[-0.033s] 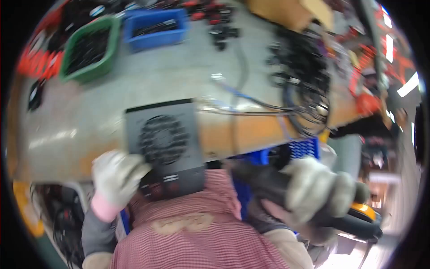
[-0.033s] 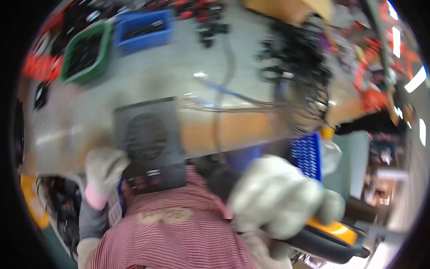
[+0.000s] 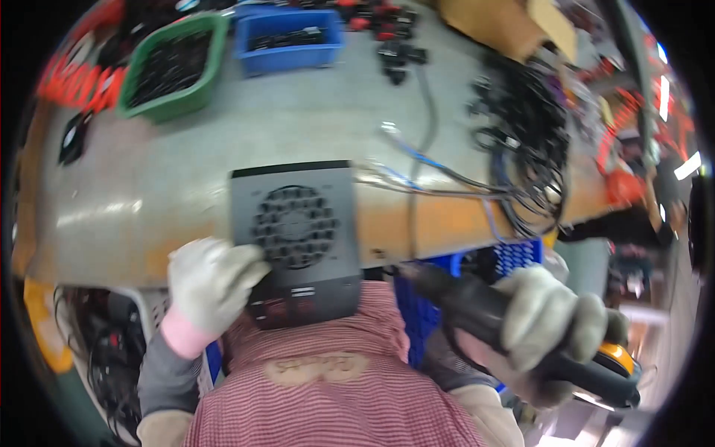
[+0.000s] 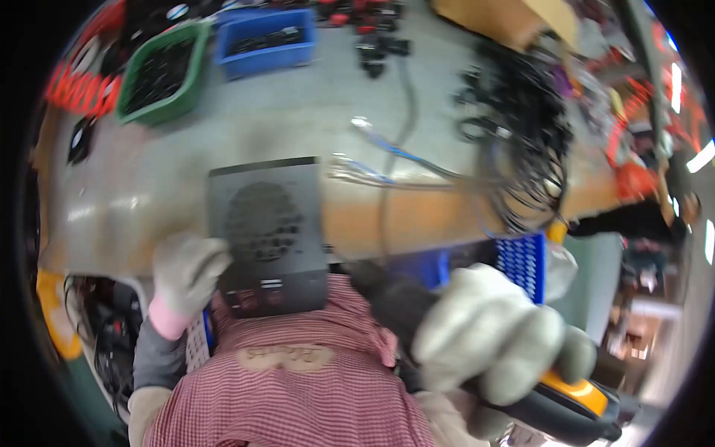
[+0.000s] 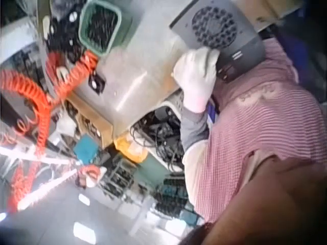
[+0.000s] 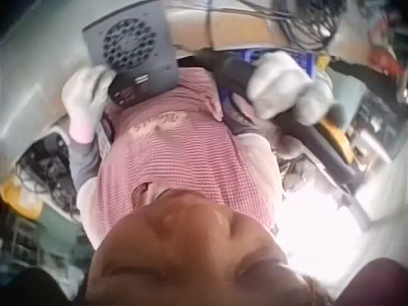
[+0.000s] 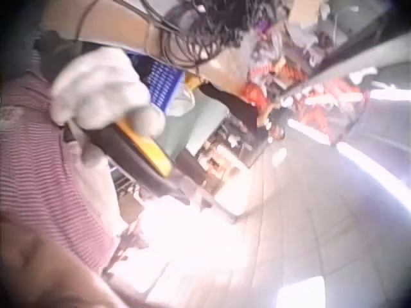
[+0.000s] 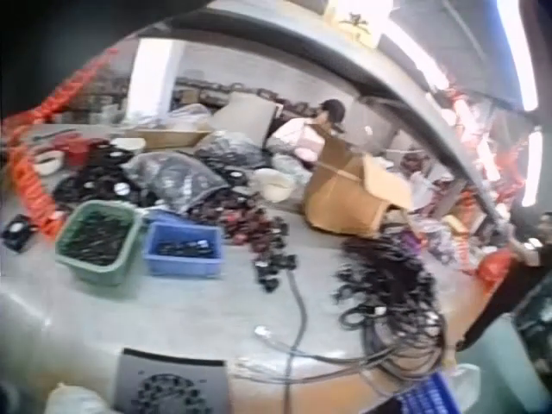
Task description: The person assembles a cooling fan, a power switch, and a power cable into an electronics housing unit, securing the components with screws using an electric screwdriver.
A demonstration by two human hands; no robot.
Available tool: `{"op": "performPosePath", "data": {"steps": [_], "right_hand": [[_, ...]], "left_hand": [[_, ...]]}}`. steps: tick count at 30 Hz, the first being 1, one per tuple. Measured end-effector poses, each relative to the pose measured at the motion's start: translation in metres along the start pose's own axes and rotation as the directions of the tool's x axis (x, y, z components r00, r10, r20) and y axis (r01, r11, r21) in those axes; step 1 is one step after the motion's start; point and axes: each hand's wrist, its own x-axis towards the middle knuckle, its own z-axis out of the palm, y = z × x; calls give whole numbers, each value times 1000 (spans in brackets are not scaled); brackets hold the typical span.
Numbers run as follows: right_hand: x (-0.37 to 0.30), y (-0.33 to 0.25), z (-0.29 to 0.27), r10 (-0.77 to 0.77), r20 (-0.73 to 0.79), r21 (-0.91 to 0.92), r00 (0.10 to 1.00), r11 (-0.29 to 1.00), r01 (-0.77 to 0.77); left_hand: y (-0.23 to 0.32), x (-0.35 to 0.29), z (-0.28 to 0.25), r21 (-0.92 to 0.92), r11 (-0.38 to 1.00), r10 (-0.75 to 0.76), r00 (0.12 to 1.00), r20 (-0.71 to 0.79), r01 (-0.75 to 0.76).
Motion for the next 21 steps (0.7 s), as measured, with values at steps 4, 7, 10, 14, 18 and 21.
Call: {"op": "performPosePath", "data": {"steps": [4, 7, 10, 14, 18, 21], "right_hand": [[13, 20, 27, -9, -302, -198, 953, 979, -53], [19, 39, 20, -29, -127, -71, 991, 997, 20], [23, 60, 19, 20, -35, -60, 999, 998, -22], [28, 62, 16, 73, 22, -177, 997, 982, -68], [29, 76, 12, 59, -15, -159, 998, 985, -61], [32, 84, 1, 161, 140, -98, 977, 984, -149]], "left_hand": [[3, 11, -6, 43, 998, 38, 998, 59, -40], [6, 14, -4, 81, 987, 128, 981, 144, -141], [11, 27, 3, 40, 977, 198, 961, 195, -210], [10, 35, 11, 33, 976, 202, 952, 229, -215], [2, 37, 17, 53, 976, 191, 952, 238, -209], [-2, 40, 15, 57, 974, 197, 948, 251, -218]]}}
